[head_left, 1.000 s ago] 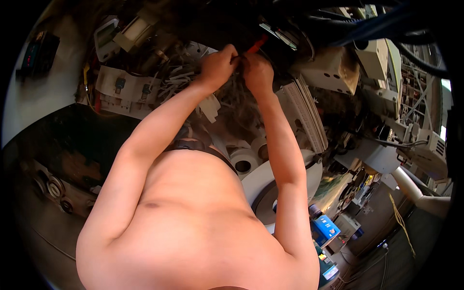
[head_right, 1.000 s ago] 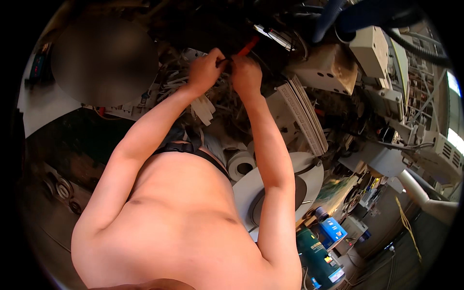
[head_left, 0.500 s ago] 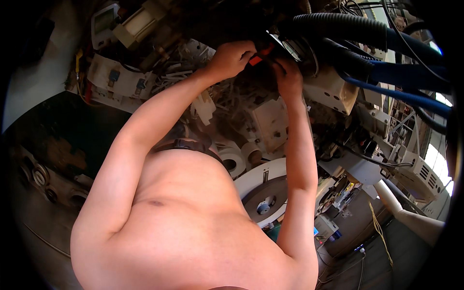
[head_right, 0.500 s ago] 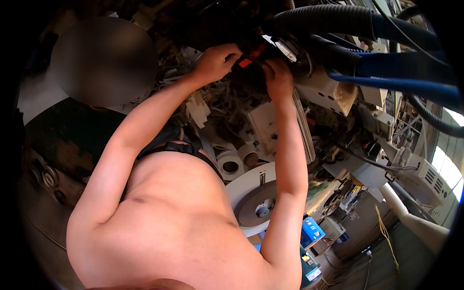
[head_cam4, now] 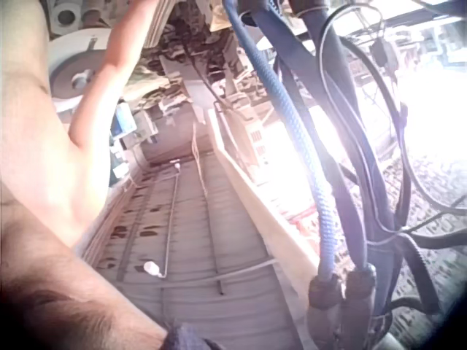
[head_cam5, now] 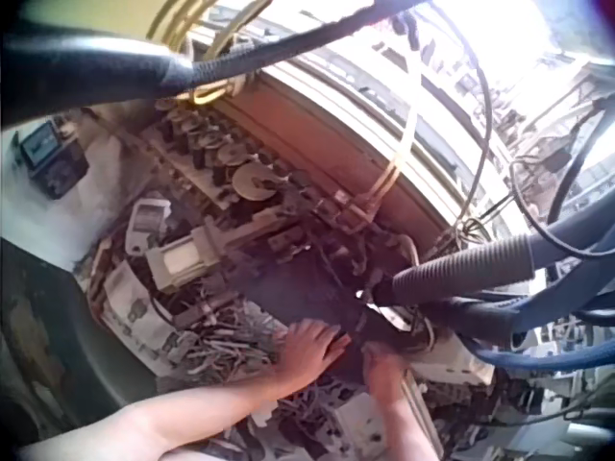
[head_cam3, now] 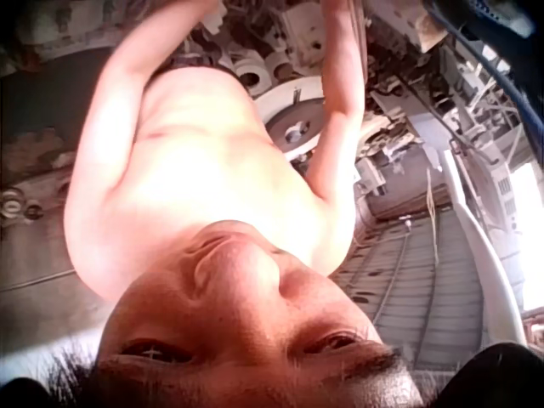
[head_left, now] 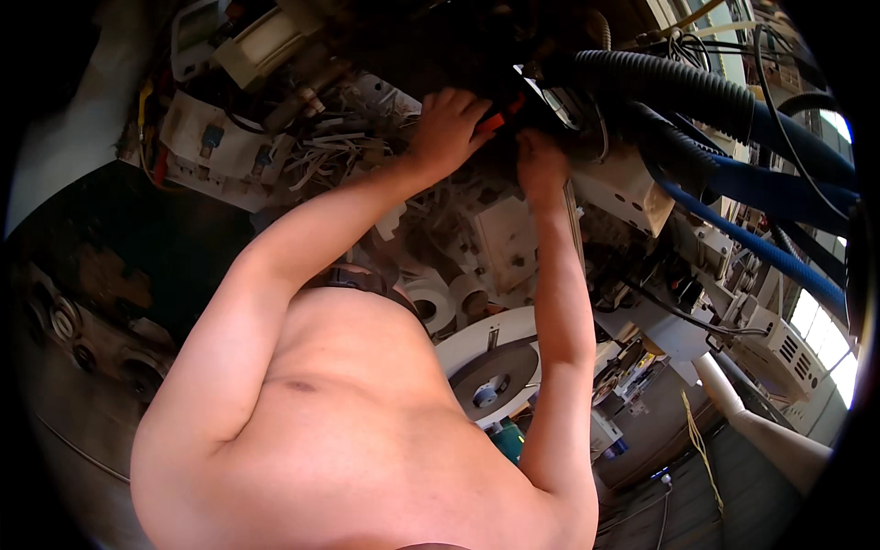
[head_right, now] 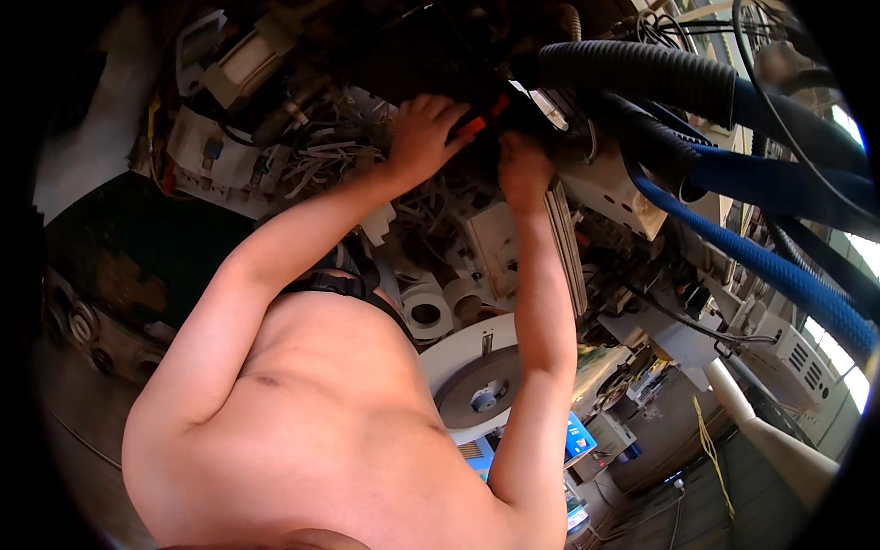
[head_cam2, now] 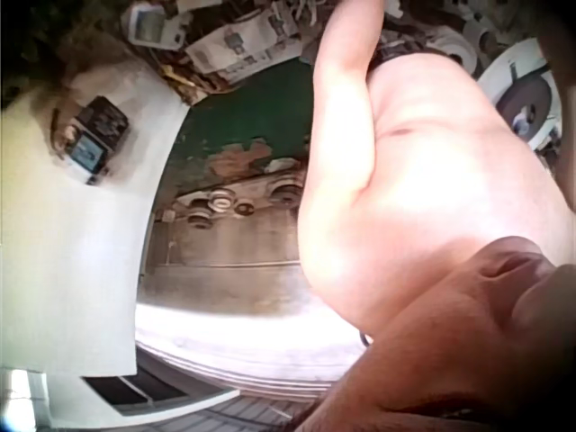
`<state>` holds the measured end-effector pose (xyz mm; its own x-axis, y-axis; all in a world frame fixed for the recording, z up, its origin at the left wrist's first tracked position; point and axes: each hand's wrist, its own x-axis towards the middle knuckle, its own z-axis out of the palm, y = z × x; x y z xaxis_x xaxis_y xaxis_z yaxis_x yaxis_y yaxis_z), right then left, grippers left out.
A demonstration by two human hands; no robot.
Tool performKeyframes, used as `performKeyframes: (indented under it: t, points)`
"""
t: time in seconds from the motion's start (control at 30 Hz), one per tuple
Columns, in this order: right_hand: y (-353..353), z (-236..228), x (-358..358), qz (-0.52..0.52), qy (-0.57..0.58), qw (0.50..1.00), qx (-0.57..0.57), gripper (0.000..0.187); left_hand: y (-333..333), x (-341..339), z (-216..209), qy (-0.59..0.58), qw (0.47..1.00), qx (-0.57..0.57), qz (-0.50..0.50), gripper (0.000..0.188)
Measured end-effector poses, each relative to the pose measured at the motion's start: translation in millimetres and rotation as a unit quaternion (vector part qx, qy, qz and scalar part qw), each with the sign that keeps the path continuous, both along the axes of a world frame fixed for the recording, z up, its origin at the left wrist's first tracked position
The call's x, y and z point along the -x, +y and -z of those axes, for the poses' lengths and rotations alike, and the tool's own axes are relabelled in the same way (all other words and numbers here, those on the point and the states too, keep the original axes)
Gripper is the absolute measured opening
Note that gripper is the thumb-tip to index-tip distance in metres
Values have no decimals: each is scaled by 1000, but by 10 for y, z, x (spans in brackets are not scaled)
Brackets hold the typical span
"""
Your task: The person lifts a wooden board onto a conveyor belt, replaces a roll of edge banding material on a circular machine reel, and feeds another board into the machine.
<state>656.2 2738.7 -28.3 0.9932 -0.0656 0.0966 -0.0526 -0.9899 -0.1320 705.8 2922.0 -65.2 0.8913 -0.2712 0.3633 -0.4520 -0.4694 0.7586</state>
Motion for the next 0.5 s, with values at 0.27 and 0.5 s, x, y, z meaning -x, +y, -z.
performKeyframes:
  t: [0.27,0.5]
  points:
    - [548,-71,-331,30,40,994,100,13,33,146,169,-34,999,8,28,31]
    - [820,83,-728,12,17,992,124,15,-33,202,276,45,998,32,29,35]
